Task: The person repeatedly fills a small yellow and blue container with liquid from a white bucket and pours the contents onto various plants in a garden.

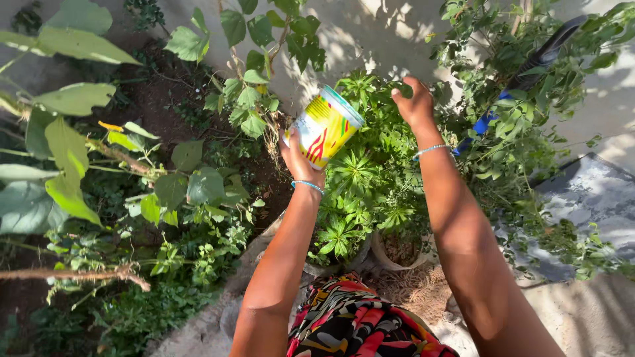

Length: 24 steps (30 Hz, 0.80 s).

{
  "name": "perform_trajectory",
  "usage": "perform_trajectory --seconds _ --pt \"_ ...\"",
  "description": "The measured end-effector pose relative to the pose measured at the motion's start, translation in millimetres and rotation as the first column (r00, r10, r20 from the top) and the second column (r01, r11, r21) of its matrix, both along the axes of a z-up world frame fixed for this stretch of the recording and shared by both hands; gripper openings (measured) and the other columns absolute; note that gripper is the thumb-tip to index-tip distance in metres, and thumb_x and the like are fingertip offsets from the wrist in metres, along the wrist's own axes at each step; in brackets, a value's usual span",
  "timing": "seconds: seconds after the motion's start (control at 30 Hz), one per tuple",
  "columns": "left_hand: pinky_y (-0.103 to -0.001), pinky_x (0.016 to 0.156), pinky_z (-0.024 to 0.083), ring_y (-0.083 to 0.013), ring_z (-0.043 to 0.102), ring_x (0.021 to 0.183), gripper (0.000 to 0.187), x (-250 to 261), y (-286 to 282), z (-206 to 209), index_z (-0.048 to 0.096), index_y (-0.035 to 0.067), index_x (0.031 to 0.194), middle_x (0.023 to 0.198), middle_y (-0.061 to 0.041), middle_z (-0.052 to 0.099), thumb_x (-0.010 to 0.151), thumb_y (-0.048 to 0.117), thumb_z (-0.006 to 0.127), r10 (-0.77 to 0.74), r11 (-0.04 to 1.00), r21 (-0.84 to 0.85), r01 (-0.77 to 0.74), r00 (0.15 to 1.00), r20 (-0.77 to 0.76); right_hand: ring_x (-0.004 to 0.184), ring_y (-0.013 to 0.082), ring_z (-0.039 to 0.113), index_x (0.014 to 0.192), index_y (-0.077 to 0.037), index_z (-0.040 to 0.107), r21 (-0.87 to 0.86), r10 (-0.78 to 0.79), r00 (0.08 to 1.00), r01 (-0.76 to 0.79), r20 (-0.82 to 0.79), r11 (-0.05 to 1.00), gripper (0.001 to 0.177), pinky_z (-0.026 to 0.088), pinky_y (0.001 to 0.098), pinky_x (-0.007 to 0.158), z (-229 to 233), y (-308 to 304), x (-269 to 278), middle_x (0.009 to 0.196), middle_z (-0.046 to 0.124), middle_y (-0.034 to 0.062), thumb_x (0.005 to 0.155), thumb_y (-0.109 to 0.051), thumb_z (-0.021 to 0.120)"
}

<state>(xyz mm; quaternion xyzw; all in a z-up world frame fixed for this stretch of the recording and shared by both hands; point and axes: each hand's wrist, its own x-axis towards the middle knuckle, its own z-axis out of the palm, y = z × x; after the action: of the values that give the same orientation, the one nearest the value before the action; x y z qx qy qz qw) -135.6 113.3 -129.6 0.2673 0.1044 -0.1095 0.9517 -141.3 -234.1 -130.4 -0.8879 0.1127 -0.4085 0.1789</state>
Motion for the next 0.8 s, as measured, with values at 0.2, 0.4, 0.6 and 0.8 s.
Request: perform_trajectory --seconds 0.2,0.4,0.6,0.8 --pt "-0.057 0.089 0.054 -0.0290 0.063 0.121 0.081 -95.5 79.1 -19.5 0.028 0.029 0.159 0.147 -0.002 0.052 0.089 0.051 0.061 0.058 0.998 -0.016 -0.060 0.995 -0.083 0.101 0.0137 0.059 0.129 -0.010 0.069 0.793 0.383 0.913 -0.334 0.139 0.510 0.035 0.050 0.0315 0.084 17.4 176.0 -56.6 0.118 0.068 0.0040 0.104 -0.034 0.067" --pt "-0.058 0.090 0.051 -0.0293 0.063 0.122 0.082 -194.1 190.1 -60.8 0.024 0.032 0.160 0.147 -0.003 0.053 0.090 0.058 0.058 0.241 0.969 -0.020 -0.247 0.960 -0.142 0.111 0.0147 0.064 0.127 -0.012 0.067 0.965 0.713 0.679 -0.262 0.176 0.012 0.037 0.054 0.0347 0.084 -28.9 342.8 -108.6 0.128 0.067 0.0006 0.099 -0.037 0.062" --pt "-0.058 0.092 0.053 -0.0318 0.063 0.124 0.079 -295.5 312.6 -109.7 0.024 0.036 0.161 0.144 -0.002 0.058 0.093 0.062 0.055 0.551 0.821 -0.065 -0.567 0.818 -0.166 0.122 0.0175 0.063 0.139 -0.010 0.061 0.968 0.915 0.322 -0.139 0.245 -0.210 0.045 0.053 0.0397 0.100 -85.9 506.0 -165.3 0.132 0.066 0.0034 0.102 -0.037 0.060" --pt "-0.060 0.087 0.054 -0.0320 0.065 0.121 0.071 -420.2 434.6 -120.7 0.038 0.034 0.153 0.141 0.000 0.061 0.091 0.067 0.048 0.731 0.620 -0.093 -0.779 0.617 -0.292 0.124 0.0174 0.060 0.154 -0.013 0.047 0.964 0.963 -0.134 -0.093 0.234 -0.248 0.062 0.051 0.0378 0.104 -87.1 674.0 -255.7 0.136 0.062 0.0043 0.103 -0.047 0.058"
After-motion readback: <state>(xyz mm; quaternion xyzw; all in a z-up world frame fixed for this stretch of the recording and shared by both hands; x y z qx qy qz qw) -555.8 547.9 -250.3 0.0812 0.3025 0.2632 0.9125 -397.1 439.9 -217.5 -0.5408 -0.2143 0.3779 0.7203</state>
